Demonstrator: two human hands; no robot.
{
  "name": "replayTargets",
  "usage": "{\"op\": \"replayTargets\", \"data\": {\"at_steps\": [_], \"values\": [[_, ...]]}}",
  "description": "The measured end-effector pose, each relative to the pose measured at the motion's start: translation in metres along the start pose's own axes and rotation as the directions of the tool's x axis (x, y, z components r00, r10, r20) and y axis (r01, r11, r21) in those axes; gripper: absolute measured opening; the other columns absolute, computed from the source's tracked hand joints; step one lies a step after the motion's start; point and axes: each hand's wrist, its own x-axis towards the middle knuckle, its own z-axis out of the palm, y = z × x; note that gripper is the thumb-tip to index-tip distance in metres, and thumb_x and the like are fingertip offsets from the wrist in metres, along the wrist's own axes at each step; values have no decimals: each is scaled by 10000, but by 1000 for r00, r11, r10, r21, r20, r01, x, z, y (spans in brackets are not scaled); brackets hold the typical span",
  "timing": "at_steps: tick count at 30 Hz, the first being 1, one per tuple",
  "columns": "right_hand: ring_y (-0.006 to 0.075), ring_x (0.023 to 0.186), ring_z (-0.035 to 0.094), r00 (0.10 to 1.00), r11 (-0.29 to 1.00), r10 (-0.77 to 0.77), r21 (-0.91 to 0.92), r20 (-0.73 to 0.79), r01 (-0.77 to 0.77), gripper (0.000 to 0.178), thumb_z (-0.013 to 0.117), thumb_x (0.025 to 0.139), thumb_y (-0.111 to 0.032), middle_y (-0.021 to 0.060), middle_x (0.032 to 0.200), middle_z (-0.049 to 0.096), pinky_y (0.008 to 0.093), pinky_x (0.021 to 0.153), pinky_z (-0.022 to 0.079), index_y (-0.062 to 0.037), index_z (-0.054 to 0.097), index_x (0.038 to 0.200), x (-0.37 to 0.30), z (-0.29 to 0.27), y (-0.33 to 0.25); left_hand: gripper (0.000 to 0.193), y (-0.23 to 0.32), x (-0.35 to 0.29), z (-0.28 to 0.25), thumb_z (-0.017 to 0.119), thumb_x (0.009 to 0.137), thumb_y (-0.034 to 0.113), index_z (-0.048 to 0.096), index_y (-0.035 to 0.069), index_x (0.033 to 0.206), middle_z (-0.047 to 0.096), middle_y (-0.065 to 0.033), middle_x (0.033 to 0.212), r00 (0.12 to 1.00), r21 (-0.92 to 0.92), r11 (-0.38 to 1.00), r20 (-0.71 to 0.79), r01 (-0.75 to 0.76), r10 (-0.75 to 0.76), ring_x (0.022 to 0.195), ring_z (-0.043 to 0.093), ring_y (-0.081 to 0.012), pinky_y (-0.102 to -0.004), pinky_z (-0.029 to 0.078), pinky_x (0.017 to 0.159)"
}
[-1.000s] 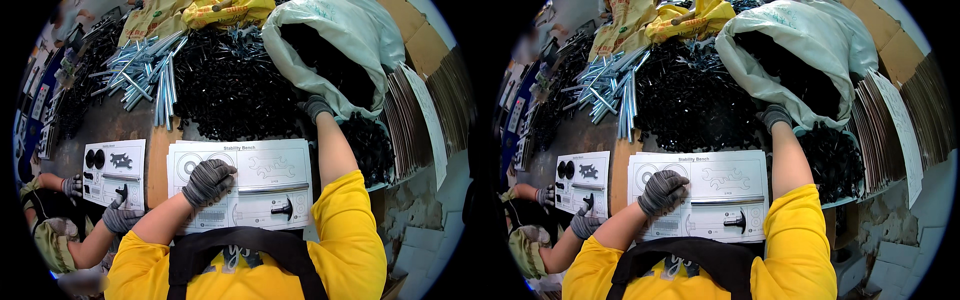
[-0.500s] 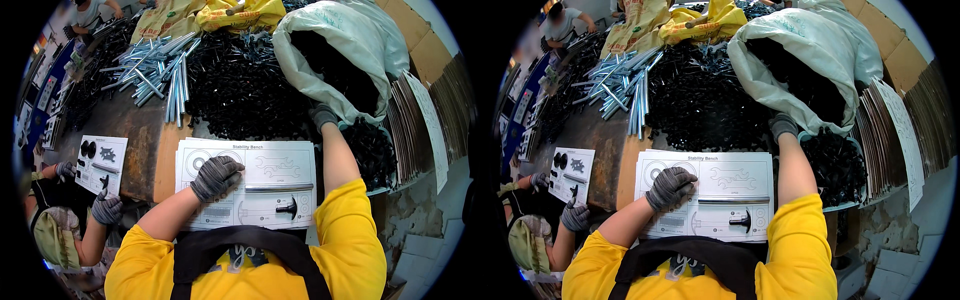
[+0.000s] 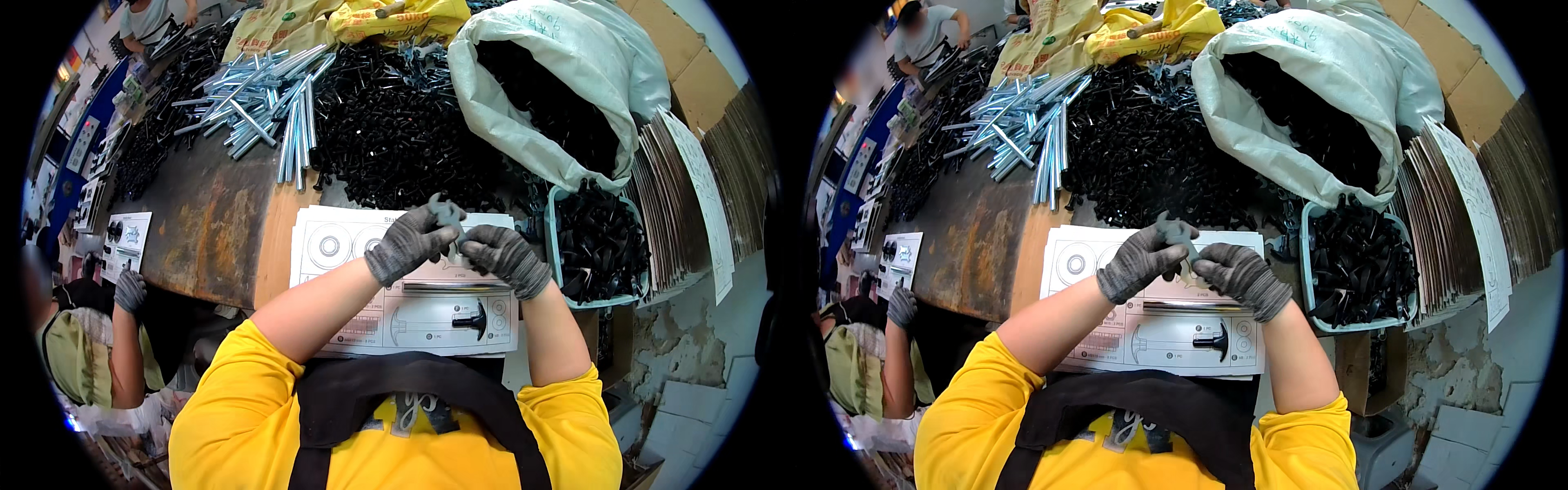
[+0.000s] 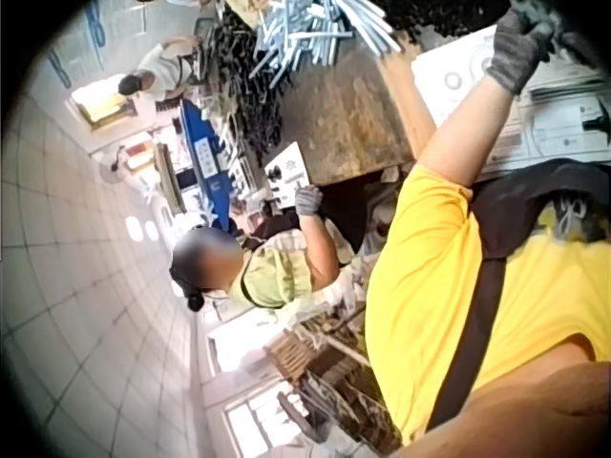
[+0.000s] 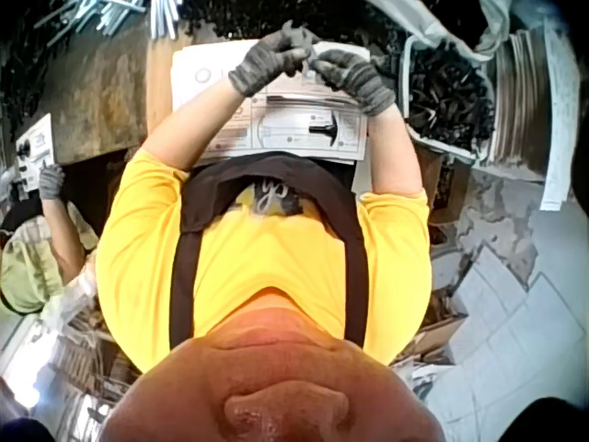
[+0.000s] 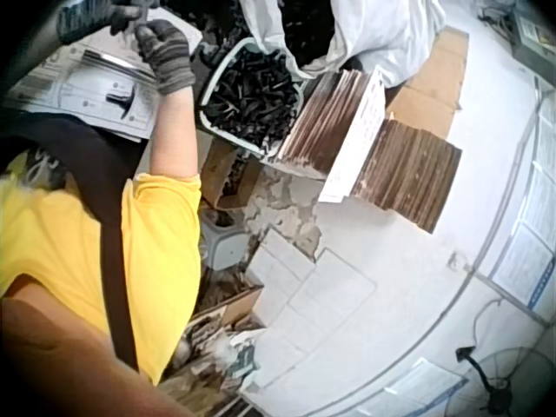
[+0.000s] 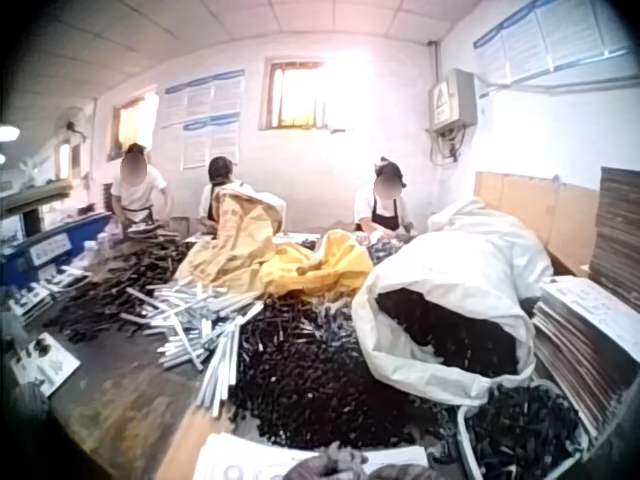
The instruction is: The person sorts small metal fasteners and hardware onto a printed layout sheet labeled 'Stability Bench.' They pick items from piles on the table and place them into designated spots on the sheet, repeating this process throughout the clip.
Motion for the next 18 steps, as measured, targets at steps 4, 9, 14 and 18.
{"op": "replayTargets", "data": {"at_steps": [4, 9, 14, 18], "values": [[211, 783, 592, 928, 915, -357, -239, -102, 326, 365, 648, 776, -226, 127, 909, 617, 314, 714, 476, -33, 556, 1073, 11, 6, 1, 327, 9, 12, 2, 605, 813, 153, 526, 37, 1108, 603, -50, 877, 974, 246, 943, 70, -226, 215, 766, 545, -94, -235, 468, 696], [122, 717, 576, 969, 979, -118, 137, -218, 150, 364, 640, 791, -162, 71, 880, 610, 243, 614, 492, -48, 516, 1113, 4, 12, 11, 290, 32, 20, -2, 580, 822, 126, 549, 27, 1092, 621, -104, 975, 978, 531, 821, 111, -208, 176, 889, 593, -171, -288, 469, 810], [107, 538, 553, 977, 886, 121, 463, -176, -26, 243, 572, 845, -141, 52, 702, 600, 216, 449, 464, -66, 560, 1075, 1, 16, 14, 278, 5, 30, -12, 581, 812, 192, 580, 39, 1045, 622, -123, 890, 934, 788, 501, 291, -356, 206, 809, 604, -240, -314, 480, 756], [131, 555, 575, 977, 855, 36, 512, -210, 78, 324, 574, 827, -105, 76, 756, 593, 235, 437, 496, -54, 489, 1136, 6, 17, 26, 262, 6, 19, 2, 599, 812, 220, 608, 62, 1021, 624, -48, 792, 972, 357, 927, 147, 120, -183, 673, 564, -89, -241, 478, 596]]}}
